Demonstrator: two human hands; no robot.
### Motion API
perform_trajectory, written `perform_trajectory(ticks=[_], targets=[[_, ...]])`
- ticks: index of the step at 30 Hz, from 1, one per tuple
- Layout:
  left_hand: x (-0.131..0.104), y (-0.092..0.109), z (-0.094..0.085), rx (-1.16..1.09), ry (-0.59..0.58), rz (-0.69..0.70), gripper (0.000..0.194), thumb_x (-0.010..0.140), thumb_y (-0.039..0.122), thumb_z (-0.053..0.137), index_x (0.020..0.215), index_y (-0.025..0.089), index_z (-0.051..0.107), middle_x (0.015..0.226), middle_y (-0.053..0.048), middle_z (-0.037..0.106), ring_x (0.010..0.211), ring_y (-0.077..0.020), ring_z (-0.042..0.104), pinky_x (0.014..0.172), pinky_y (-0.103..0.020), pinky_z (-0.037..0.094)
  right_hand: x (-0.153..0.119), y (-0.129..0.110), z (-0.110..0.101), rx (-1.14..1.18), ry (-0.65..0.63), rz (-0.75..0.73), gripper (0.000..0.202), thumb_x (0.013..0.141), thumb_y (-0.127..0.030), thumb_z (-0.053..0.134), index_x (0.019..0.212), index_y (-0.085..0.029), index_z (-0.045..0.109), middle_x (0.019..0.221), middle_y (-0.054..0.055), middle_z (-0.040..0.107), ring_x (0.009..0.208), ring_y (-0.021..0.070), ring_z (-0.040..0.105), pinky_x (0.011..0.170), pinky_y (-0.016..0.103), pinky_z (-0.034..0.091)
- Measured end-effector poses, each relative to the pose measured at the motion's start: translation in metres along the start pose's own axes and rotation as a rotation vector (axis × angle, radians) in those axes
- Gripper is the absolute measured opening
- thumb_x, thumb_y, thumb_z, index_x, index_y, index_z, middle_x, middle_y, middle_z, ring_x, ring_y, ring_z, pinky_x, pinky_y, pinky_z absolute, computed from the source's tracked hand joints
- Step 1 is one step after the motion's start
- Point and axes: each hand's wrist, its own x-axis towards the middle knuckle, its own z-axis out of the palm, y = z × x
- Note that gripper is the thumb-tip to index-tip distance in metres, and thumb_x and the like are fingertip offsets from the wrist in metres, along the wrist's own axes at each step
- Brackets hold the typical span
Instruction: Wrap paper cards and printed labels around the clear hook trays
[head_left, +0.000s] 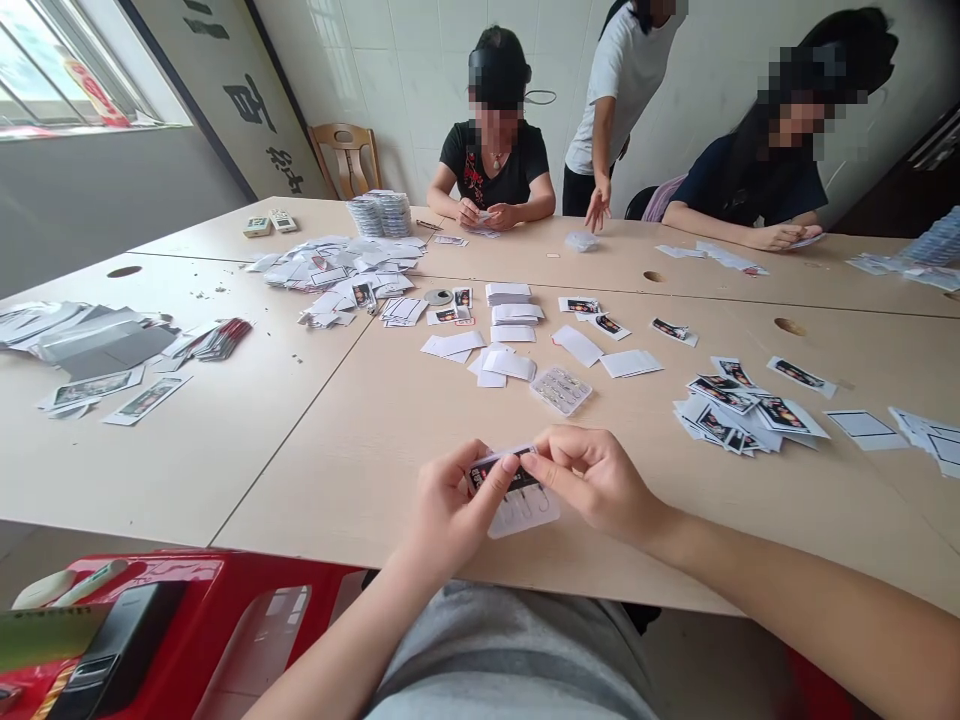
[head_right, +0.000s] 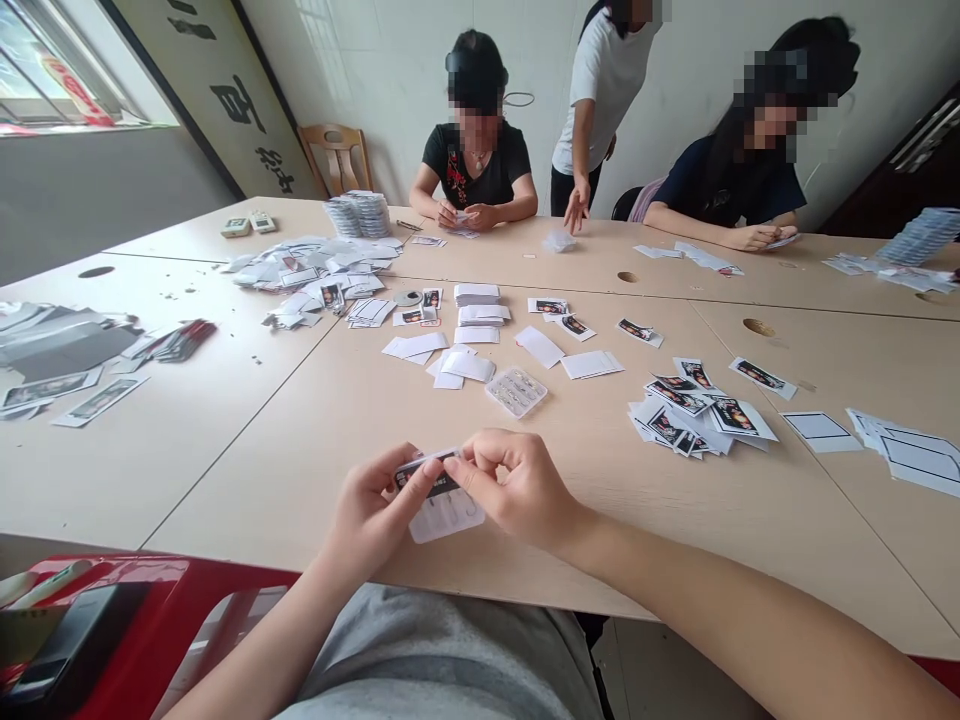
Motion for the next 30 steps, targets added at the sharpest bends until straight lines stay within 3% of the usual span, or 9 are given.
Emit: perform_trajectory(ticks=[6, 10, 16, 19, 21, 24, 30], targets=[[0.001, 0.005, -0.005, -0.349, -0.147, -0.149, 0.041, 0.083, 0.054, 0.052, 0.066, 0.016, 0.050, 0.061, 0.001, 0.047, 0.058, -0.0111, 0.042, 0.054, -0.023, 0.034, 0.006, -0.002, -0.001, 0.162, -0.026, 0.028, 0.046, 0.083, -0.031, 0.059, 0.052, -0.018, 0.027, 0.057, -0.003, 0.038, 0.055, 0.0086, 0.034, 0.053, 0.025, 0.029], [0.002, 0.007, -0.009, -0.297, -0.167, -0.168, 0.045, 0.084, 0.055, 0.048, 0.062, 0.016, 0.050, 0.057, 0.000, 0.044, 0.056, -0.0115, 0.039, 0.055, -0.025, 0.032, 0.007, 0.008, -0.005, 0.301, 0.015, 0.098, 0.050, 0.081, -0.035, 0.064, 0.053, -0.018, 0.026, 0.058, -0.003, 0.039, 0.057, 0.0087, 0.035, 0.055, 0.025, 0.032], [0.003, 0.004, -0.008, -0.198, -0.127, -0.118, 0.047, 0.086, 0.053, 0.047, 0.057, 0.015, 0.048, 0.053, 0.002, 0.038, 0.053, -0.0096, 0.034, 0.052, -0.025, 0.026, 0.009, 0.014, -0.004, 0.439, -0.085, 0.328, 0.037, 0.081, -0.054, 0.056, 0.074, -0.019, 0.047, 0.062, -0.003, 0.047, 0.056, 0.0102, 0.044, 0.054, 0.024, 0.037], [0.002, 0.001, -0.006, -0.194, -0.155, -0.099, 0.045, 0.088, 0.052, 0.044, 0.062, 0.015, 0.048, 0.057, 0.002, 0.039, 0.056, -0.0096, 0.035, 0.053, -0.024, 0.028, 0.011, 0.015, -0.001, 0.281, -0.194, 0.324, 0.041, 0.081, -0.055, 0.056, 0.078, -0.014, 0.058, 0.068, 0.001, 0.056, 0.061, 0.0115, 0.050, 0.057, 0.025, 0.039], [0.001, 0.000, -0.004, -0.201, -0.186, -0.089, 0.042, 0.089, 0.052, 0.042, 0.071, 0.015, 0.052, 0.062, 0.001, 0.044, 0.058, -0.0099, 0.038, 0.054, -0.023, 0.031, 0.011, 0.017, 0.000, 0.210, -0.171, 0.309, 0.042, 0.082, -0.054, 0.056, 0.078, -0.013, 0.062, 0.072, 0.003, 0.061, 0.065, 0.0127, 0.054, 0.060, 0.025, 0.041], [0.001, -0.002, -0.003, -0.161, -0.197, -0.074, 0.036, 0.088, 0.050, 0.046, 0.085, 0.015, 0.054, 0.067, 0.001, 0.050, 0.060, -0.0100, 0.043, 0.054, -0.022, 0.034, 0.012, 0.019, -0.001, 0.257, -0.083, 0.308, 0.042, 0.082, -0.054, 0.056, 0.083, -0.014, 0.065, 0.077, 0.004, 0.065, 0.068, 0.0138, 0.059, 0.064, 0.026, 0.046], [0.002, -0.006, -0.002, -0.268, -0.234, -0.105, 0.035, 0.090, 0.049, 0.043, 0.089, 0.015, 0.053, 0.070, 0.000, 0.051, 0.059, -0.0091, 0.044, 0.053, -0.021, 0.036, 0.012, 0.017, -0.003, 0.299, -0.137, 0.323, 0.034, 0.076, -0.044, 0.068, 0.094, -0.016, 0.065, 0.088, 0.005, 0.069, 0.078, 0.0154, 0.063, 0.070, 0.027, 0.050]])
